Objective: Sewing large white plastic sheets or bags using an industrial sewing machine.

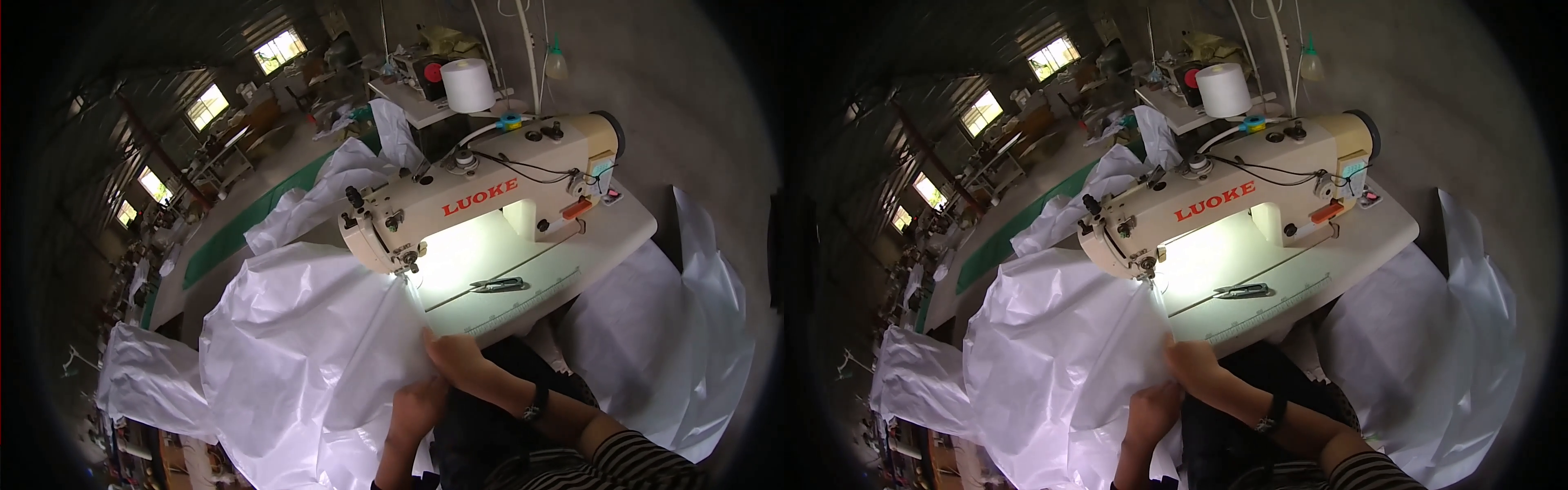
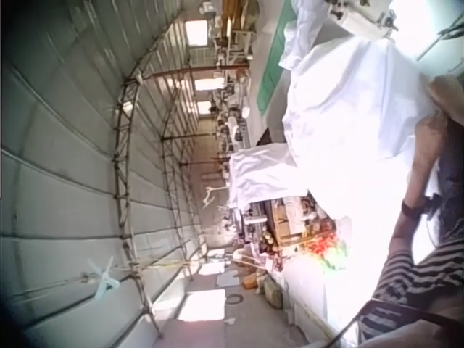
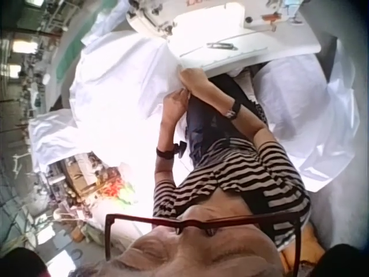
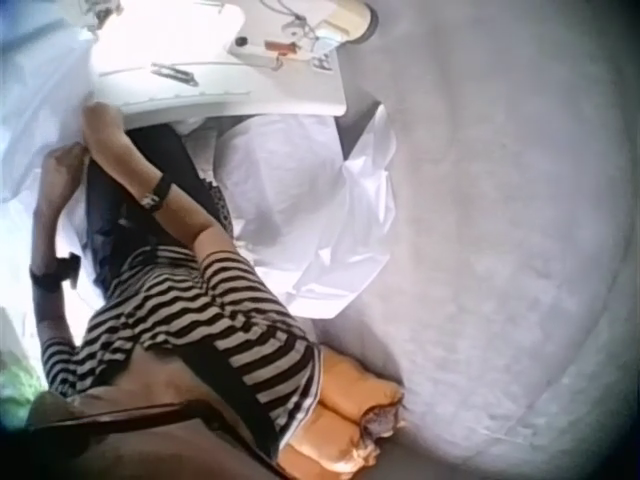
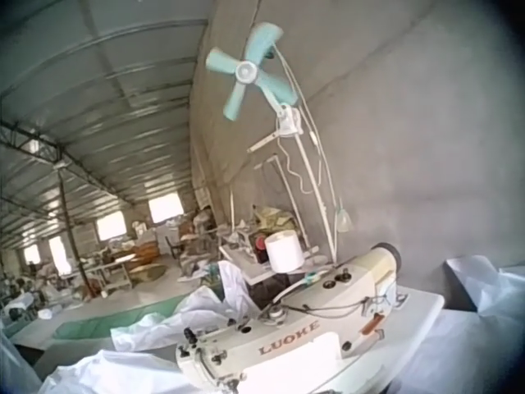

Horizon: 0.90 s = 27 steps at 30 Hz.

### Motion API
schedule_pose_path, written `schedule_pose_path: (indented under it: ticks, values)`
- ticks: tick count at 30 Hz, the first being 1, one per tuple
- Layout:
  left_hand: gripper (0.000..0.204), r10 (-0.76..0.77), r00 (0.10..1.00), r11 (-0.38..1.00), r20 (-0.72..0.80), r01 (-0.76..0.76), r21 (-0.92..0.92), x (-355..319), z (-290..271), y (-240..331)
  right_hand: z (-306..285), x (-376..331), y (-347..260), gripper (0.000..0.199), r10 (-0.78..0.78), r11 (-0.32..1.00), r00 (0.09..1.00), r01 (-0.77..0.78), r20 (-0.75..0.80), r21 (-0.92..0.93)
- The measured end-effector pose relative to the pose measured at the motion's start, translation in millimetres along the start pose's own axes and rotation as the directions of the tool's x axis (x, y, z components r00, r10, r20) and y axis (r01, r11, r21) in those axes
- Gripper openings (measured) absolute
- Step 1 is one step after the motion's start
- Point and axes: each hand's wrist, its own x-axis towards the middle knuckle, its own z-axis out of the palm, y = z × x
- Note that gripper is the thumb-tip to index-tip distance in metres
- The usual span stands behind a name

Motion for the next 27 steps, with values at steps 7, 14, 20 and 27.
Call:
schedule_pose_path:
  ticks: [7, 14, 20, 27]
  values:
    - [0.007, -0.129, 0.986, 0.991, -0.108, 0.124, -0.052, 36.6, 16.0, -37.3, 1.0, 41.8, 16.6, 0.017, 0.007, 0.999, 1.0, -0.006, -0.014, 0.044]
    - [0.016, -0.577, 0.816, 0.625, -0.027, 0.42, -0.659, 35.2, -13.7, -79.9, -25.4, -36.6, 24.6, 0.016, -0.041, 0.887, 0.999, 0.046, -0.02, 0.46]
    - [0.007, -0.376, 0.927, 0.833, -0.001, 0.337, -0.439, 86.6, -35.5, -57.8, 101.0, 12.9, -26.8, 0.029, -0.308, 0.643, 0.927, 0.038, 0.213, 0.765]
    - [0.004, -0.15, 0.988, 0.985, -0.026, 0.147, -0.09, 100.8, -47.2, -53.3, 70.6, 112.5, -66.6, 0.035, -0.411, 0.5, 0.865, -0.048, 0.286, 0.865]
